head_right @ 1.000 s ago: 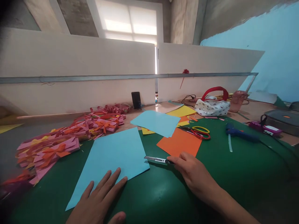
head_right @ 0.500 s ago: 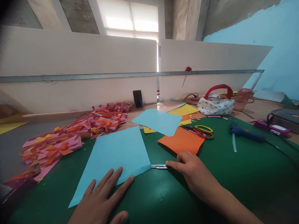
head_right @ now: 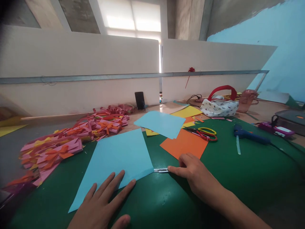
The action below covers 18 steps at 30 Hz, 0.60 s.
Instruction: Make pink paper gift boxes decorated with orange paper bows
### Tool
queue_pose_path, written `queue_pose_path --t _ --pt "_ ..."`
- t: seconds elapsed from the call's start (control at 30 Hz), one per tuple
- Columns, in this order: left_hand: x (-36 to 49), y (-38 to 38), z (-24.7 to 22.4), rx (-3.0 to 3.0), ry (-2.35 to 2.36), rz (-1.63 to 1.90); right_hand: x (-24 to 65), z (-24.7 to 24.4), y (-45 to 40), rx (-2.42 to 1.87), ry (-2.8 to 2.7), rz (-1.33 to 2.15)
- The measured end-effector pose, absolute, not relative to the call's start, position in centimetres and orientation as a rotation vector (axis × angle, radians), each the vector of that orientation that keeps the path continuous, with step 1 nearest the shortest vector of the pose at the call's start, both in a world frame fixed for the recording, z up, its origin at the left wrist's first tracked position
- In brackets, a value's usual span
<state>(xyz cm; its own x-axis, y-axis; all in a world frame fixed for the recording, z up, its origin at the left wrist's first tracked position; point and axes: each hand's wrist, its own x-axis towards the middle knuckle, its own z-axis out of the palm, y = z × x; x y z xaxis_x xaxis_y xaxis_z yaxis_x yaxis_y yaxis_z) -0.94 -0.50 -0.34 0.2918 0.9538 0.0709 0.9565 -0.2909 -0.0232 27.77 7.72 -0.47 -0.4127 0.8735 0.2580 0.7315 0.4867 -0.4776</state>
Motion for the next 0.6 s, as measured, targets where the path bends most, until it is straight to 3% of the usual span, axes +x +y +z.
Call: queue_pose_path --t 0.43,0.6 --pt "-0.2 -1.2 0.5 -2.442 -1.912 -0.155 27.3 -0.2 7.8 -1.335 -2.267 0.471" --pt "1.1 0.6 2.9 -2.548 -1.847 -0.144 27.2 -0.2 7.9 -1.317 -2.291 0.496"
